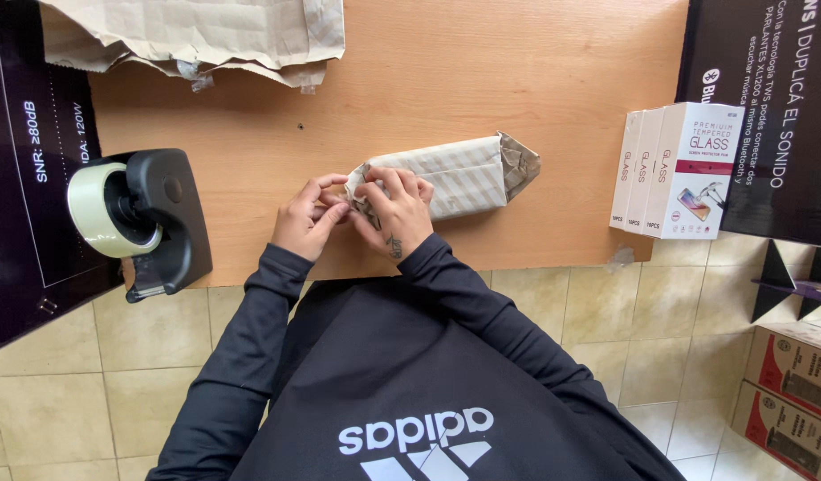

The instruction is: The person unwraps several small rectangular packages by removing paper and tape, then places the revealed product boxes on a table.

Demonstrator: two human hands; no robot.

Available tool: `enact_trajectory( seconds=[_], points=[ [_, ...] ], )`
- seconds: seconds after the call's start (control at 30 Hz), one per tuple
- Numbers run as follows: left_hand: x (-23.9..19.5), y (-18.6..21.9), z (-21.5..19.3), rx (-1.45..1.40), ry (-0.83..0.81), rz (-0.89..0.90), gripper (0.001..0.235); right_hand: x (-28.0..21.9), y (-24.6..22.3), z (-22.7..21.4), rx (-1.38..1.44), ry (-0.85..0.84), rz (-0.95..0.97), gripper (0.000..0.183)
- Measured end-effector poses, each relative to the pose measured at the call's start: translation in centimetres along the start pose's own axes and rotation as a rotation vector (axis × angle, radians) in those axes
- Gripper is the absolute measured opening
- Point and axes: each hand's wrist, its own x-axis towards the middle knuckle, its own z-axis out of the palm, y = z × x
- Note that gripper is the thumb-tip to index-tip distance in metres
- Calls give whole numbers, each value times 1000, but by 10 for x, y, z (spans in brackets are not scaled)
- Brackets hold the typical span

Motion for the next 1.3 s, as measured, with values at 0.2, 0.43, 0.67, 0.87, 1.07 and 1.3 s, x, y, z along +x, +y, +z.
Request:
enact_trajectory(
  seconds=[0.2, 0.43, 0.67, 0.87, 1.07, 1.3],
  points=[
    [1, 5, -7, 318, 22, 89, 40, 3, 12, 10, -17, 26, -40, 16],
    [1, -5, -20, 684, 94, 65, 53, 7, 8, 13, -33, 27, 53, 22],
    [3, 7, -14, 822, 85, -85, 14, 19, 4, 5, -118, -88, 13, 30],
    [7, 8, -17, 755, 26, -286, 13, 36, 22, 18, -114, -122, -112, 20],
    [16, -13, -4, 352, 87, -624, 21, 30, 31, 39, -113, 0, -108, 21],
    [22, -40, 15, -577, 323, -750, 21, 26, 33, 43, -83, 87, -127, 25]
  ],
)
